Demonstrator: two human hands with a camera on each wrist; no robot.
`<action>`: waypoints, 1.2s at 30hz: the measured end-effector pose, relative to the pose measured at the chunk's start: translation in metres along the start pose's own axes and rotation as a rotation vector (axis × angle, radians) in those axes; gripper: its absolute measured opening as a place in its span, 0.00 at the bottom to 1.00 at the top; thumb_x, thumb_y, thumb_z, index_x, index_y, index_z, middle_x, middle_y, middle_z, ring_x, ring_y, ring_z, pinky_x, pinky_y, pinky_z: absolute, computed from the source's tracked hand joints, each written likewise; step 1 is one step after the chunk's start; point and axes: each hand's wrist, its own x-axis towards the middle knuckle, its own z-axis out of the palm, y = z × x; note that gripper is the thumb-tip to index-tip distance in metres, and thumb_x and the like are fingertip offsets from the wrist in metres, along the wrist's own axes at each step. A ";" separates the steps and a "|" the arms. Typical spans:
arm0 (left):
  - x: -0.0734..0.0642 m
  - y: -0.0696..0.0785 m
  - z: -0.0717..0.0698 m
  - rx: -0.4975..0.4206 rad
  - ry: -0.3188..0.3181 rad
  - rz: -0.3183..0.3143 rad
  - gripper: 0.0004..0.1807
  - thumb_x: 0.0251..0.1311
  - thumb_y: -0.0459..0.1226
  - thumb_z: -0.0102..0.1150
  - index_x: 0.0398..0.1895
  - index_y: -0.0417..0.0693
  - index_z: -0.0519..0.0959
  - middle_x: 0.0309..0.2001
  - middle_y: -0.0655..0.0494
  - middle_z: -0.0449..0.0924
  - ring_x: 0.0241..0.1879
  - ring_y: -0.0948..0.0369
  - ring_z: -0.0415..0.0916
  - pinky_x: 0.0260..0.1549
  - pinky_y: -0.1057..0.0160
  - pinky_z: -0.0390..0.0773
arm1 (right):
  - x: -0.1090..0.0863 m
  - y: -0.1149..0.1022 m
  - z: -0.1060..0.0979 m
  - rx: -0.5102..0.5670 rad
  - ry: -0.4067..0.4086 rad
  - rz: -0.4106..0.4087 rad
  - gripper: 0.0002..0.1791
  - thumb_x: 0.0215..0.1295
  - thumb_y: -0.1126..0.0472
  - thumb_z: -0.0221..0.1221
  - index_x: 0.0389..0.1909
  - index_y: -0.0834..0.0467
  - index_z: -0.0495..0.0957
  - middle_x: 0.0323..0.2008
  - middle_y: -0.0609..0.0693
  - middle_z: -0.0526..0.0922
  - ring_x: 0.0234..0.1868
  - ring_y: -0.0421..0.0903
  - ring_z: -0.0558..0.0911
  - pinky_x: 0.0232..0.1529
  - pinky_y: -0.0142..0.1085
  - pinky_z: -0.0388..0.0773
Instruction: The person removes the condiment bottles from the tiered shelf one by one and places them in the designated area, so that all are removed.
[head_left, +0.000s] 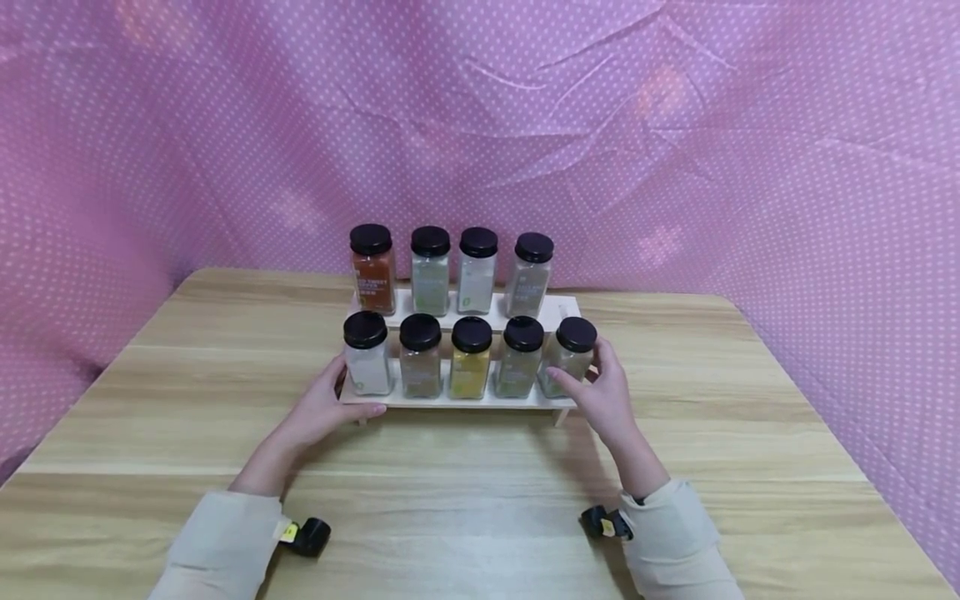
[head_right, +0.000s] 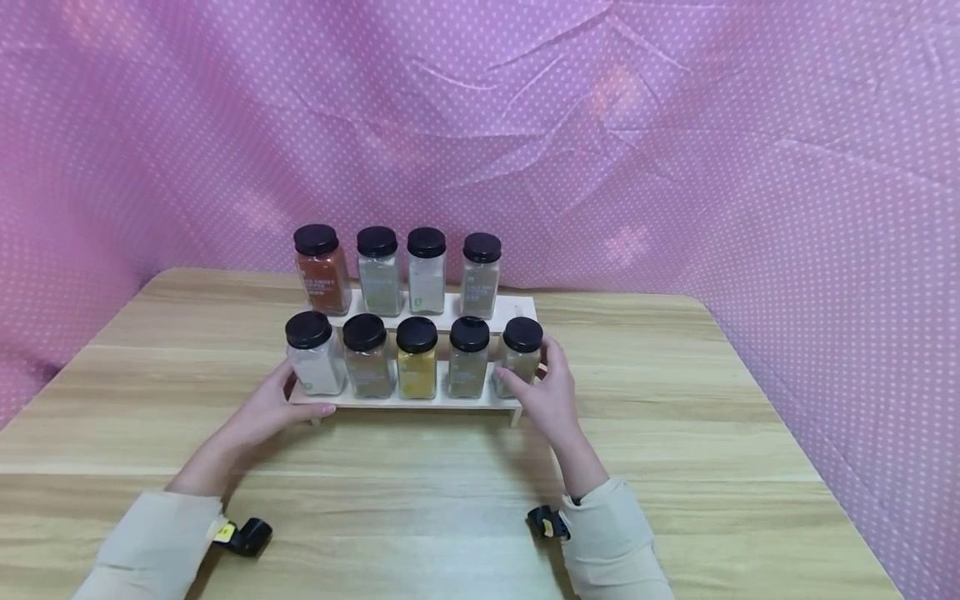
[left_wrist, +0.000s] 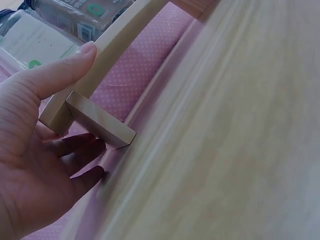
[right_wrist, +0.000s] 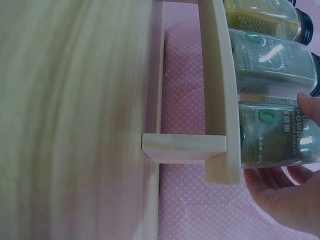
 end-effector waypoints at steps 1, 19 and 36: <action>0.000 0.000 0.000 0.002 0.004 -0.005 0.49 0.38 0.39 0.69 0.64 0.45 0.50 0.60 0.44 0.56 0.59 0.51 0.50 0.55 0.49 0.49 | 0.000 0.000 0.000 0.004 0.000 -0.001 0.33 0.43 0.69 0.64 0.53 0.66 0.62 0.46 0.58 0.69 0.44 0.50 0.69 0.47 0.44 0.66; -0.001 -0.004 0.003 -0.024 0.022 -0.055 0.52 0.39 0.40 0.68 0.65 0.43 0.46 0.61 0.42 0.53 0.59 0.50 0.48 0.55 0.50 0.49 | -0.004 -0.005 -0.002 0.050 0.029 0.058 0.31 0.42 0.68 0.66 0.51 0.63 0.65 0.46 0.55 0.71 0.45 0.47 0.69 0.44 0.42 0.67; -0.002 -0.005 0.002 -0.075 0.018 -0.049 0.50 0.39 0.37 0.68 0.64 0.44 0.47 0.60 0.44 0.54 0.59 0.51 0.49 0.56 0.51 0.48 | -0.003 -0.019 -0.014 -0.009 -0.004 0.013 0.30 0.40 0.70 0.66 0.48 0.65 0.67 0.44 0.56 0.72 0.44 0.47 0.71 0.42 0.41 0.71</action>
